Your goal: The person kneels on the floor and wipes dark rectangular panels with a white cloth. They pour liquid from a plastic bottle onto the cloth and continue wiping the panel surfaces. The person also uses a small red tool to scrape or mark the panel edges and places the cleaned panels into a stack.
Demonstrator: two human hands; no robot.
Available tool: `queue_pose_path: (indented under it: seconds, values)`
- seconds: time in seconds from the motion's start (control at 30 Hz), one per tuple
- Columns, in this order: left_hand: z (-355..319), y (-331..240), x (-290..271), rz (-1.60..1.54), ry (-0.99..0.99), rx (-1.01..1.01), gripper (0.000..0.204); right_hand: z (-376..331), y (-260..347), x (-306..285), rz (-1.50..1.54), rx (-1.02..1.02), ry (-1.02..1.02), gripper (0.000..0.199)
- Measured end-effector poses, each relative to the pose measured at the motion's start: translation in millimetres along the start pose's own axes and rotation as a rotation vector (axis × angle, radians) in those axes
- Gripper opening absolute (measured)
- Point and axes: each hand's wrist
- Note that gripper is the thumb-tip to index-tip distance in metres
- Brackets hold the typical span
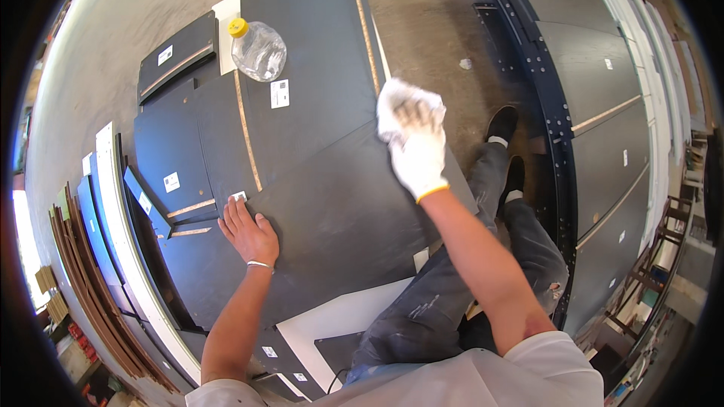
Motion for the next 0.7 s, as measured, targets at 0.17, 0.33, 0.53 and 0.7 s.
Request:
queue_pose_path:
  seconds: [0.17, 0.33, 0.53, 0.7]
  values:
    - [1, 0, 1, 0.027, -0.033, 0.030, 0.062, 4, 4, 19, -0.062, 0.036, -0.188, 0.063]
    - [0, 4, 4, 0.032, -0.037, 0.022, 0.062, 11, -32, 38, 0.106, 0.010, -0.100, 0.054]
    - [0, 8, 9, 0.055, -0.064, 0.024, 0.058, -160, -12, 18, 0.192, 0.098, -0.058, 0.057]
    - [2, 12, 11, 0.058, -0.082, 0.062, 0.056, -224, 148, -36, 0.736, -0.631, 0.288, 0.059]
Point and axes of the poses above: each hand's wrist, its own z-axis towards the middle knuckle, its own x-axis out of the palm, y = z × x, and after that the axes turned 13 degrees about -z, right-handed
